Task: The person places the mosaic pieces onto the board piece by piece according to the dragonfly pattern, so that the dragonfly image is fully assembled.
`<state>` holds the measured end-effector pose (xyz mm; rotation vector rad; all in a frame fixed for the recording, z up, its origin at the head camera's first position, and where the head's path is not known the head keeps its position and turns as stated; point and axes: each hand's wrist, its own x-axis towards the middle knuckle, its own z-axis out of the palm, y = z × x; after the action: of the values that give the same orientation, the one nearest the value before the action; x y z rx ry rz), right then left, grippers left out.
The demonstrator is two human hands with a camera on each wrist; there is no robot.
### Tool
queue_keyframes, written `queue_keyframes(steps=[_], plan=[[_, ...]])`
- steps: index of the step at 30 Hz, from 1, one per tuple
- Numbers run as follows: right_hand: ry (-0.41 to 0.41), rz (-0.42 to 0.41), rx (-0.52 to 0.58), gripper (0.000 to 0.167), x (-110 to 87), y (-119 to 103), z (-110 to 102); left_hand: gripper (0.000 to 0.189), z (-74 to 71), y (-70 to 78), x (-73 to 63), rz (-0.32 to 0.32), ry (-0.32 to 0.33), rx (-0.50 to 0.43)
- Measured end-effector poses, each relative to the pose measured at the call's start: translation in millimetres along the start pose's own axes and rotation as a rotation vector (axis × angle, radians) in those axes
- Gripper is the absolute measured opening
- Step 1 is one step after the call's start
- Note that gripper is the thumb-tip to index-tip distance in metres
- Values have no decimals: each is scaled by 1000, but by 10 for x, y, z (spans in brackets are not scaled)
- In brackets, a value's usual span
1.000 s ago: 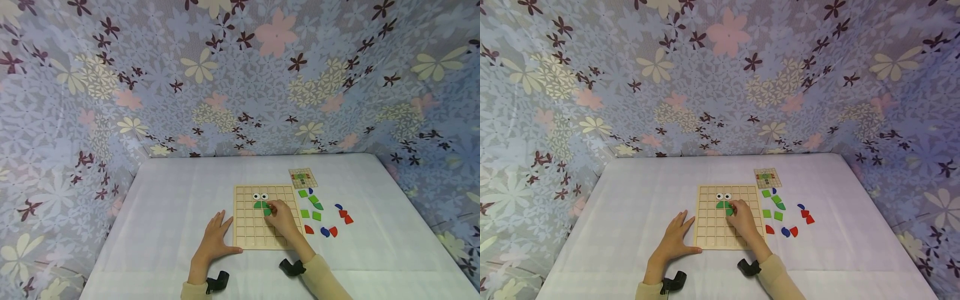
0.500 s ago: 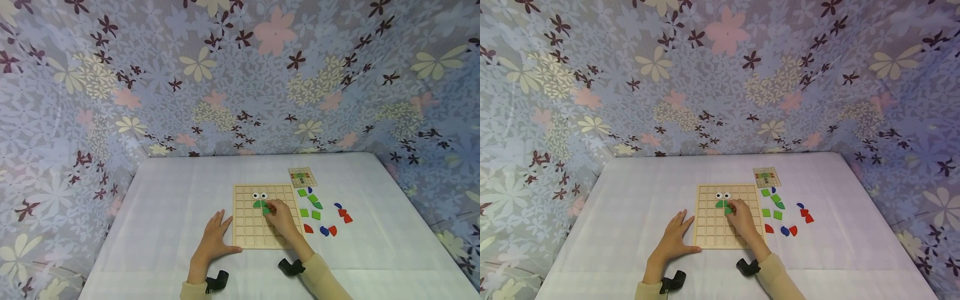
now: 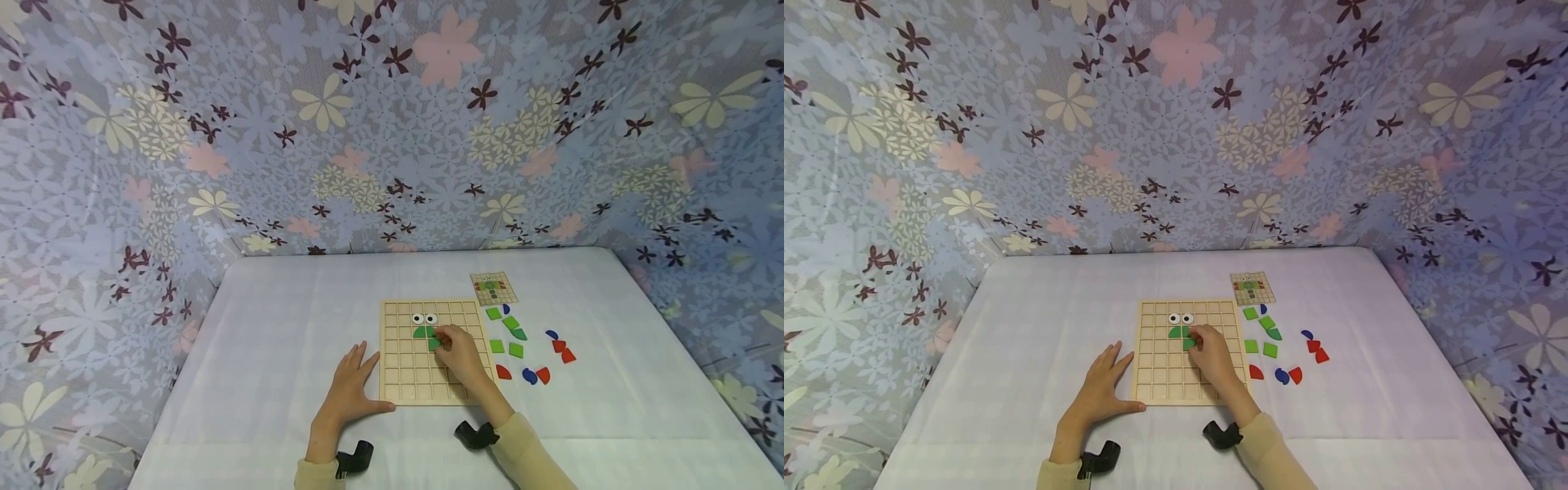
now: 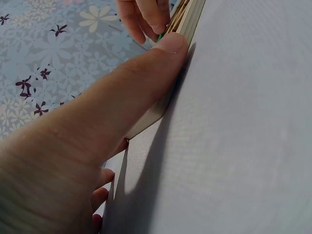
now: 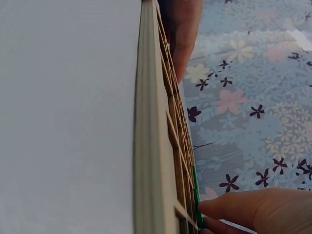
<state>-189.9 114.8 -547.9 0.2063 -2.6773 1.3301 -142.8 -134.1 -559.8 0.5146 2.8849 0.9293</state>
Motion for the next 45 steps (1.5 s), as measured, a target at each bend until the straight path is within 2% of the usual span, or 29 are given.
queue_keyframes(steps=[9, 13, 20, 25, 30, 34, 36, 39, 45], plan=[[29, -46, 8, 31, 6, 27, 14, 104, 5, -21, 12, 4, 2, 10], [26, -36, 7, 27, 12, 29, -30, 104, 16, -24, 12, 3, 1, 6], [53, 26, -50, 24, 55, 85, -296, 104, 14, -23, -4, 1, -4, 11], [102, 88, -98, 30, 60, 269, -587, 104, 31, -39, -6, 18, 5, 15], [153, 160, -225, 32, 37, 461, -844, 105, 23, -38, -12, 13, 3, 17], [133, 244, -349, 40, 4, 556, -990, 105, 20, -35, -15, 4, -1, 12], [119, 271, -378, 44, -5, 594, -1034, 105, 19, -35, -16, 1, -4, 13], [100, 301, -384, 47, -6, 642, -1069, 104, 20, -34, -16, 7, -6, 20], [93, 368, -312, 49, 4, 703, -1112, 105, 25, -35, -4, 14, -1, 7]])
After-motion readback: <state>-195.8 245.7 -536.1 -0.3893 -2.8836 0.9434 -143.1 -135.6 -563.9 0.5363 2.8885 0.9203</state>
